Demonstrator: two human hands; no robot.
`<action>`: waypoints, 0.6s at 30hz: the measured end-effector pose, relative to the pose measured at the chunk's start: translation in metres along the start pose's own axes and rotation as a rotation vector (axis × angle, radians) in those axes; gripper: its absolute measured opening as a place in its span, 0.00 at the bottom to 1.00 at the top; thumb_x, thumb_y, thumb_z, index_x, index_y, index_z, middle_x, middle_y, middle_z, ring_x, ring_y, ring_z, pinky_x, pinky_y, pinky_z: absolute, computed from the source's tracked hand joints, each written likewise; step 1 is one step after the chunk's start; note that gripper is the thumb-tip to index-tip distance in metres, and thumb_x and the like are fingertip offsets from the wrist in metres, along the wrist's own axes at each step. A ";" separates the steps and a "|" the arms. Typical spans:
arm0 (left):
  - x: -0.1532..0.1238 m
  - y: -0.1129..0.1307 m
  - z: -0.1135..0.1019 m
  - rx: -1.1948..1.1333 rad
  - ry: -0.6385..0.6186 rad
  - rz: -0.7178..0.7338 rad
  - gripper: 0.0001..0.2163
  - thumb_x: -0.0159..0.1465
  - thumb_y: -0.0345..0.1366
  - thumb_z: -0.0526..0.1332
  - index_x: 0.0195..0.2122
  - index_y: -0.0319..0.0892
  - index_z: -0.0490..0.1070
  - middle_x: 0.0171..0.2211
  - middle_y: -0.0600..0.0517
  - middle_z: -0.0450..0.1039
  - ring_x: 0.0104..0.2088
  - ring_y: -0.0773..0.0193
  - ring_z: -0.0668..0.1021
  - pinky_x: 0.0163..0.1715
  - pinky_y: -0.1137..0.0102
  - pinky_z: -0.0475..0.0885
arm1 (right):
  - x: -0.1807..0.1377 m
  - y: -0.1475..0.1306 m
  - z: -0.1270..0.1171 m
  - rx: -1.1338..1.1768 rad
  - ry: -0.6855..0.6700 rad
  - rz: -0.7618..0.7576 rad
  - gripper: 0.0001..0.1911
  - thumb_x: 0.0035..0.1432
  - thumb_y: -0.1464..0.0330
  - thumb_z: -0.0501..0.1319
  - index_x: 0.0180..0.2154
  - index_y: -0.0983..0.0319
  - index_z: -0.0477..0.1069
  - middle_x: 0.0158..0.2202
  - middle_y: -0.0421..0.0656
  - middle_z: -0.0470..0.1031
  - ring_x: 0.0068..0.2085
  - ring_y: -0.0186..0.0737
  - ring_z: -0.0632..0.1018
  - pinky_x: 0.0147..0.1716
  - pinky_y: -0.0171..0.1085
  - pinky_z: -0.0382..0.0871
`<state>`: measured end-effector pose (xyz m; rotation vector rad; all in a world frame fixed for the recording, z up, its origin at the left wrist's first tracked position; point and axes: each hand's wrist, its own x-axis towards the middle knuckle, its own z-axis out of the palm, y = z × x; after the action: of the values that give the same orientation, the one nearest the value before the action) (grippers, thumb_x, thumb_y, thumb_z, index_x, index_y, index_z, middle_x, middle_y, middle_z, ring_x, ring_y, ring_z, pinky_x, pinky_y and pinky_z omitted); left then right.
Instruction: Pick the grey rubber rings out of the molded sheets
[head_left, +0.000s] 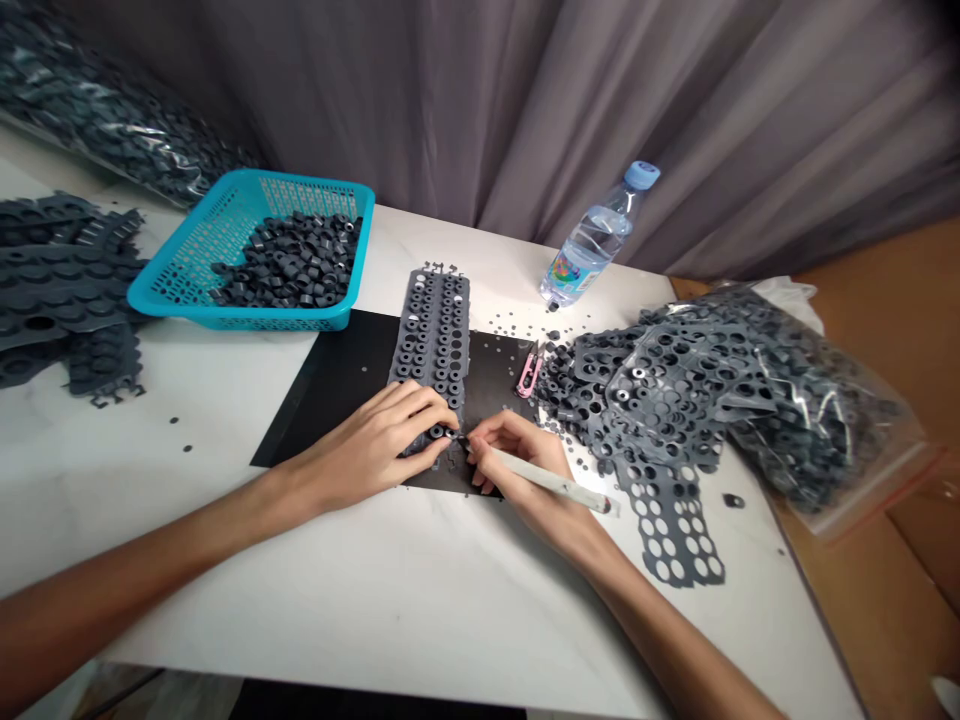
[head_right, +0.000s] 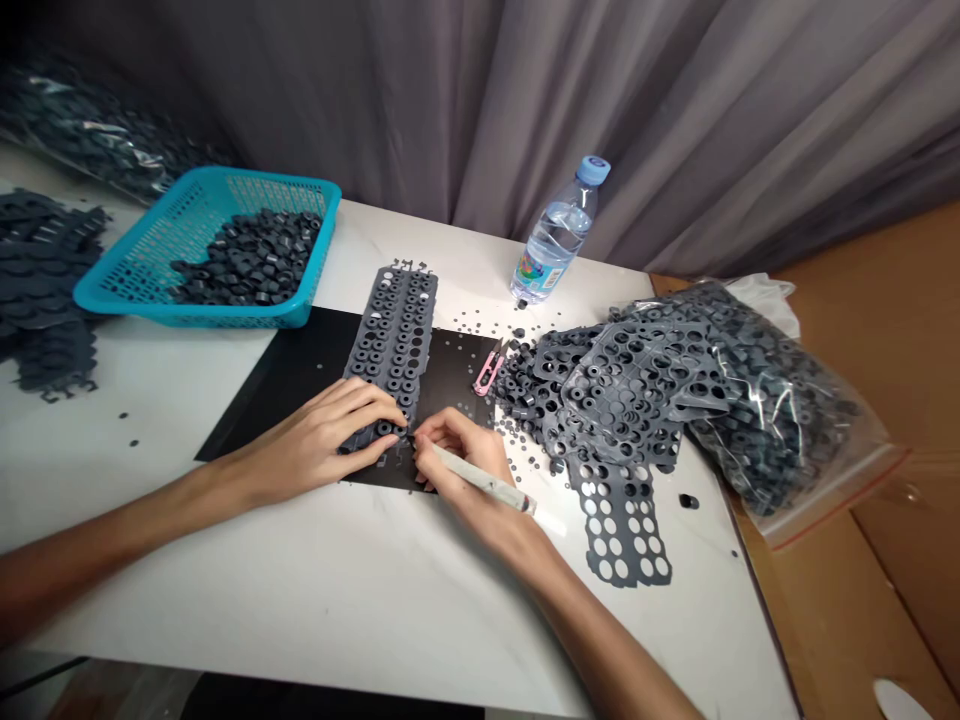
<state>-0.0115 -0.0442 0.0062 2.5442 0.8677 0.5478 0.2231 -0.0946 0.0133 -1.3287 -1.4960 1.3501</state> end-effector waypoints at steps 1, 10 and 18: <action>0.000 0.000 0.000 0.008 0.001 0.004 0.08 0.76 0.34 0.58 0.54 0.45 0.70 0.50 0.50 0.73 0.52 0.59 0.74 0.57 0.62 0.66 | 0.000 0.001 0.000 -0.006 0.000 -0.002 0.08 0.68 0.62 0.63 0.39 0.60 0.73 0.29 0.39 0.76 0.28 0.36 0.77 0.29 0.33 0.71; 0.001 0.008 0.005 0.331 0.027 0.155 0.09 0.77 0.30 0.53 0.49 0.40 0.74 0.47 0.46 0.75 0.46 0.54 0.76 0.48 0.59 0.68 | -0.002 -0.001 0.005 -0.149 0.048 -0.081 0.04 0.65 0.69 0.61 0.35 0.60 0.72 0.28 0.36 0.75 0.28 0.34 0.74 0.28 0.32 0.66; 0.012 0.014 -0.017 -0.517 0.424 -0.322 0.09 0.77 0.41 0.57 0.47 0.42 0.73 0.44 0.49 0.76 0.43 0.63 0.78 0.46 0.68 0.74 | -0.002 0.005 0.005 -0.156 0.041 -0.035 0.06 0.65 0.69 0.61 0.33 0.60 0.72 0.27 0.36 0.73 0.27 0.33 0.72 0.25 0.31 0.62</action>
<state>-0.0039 -0.0424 0.0296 1.8072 1.0807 1.0667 0.2202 -0.0985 0.0076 -1.4115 -1.6155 1.1974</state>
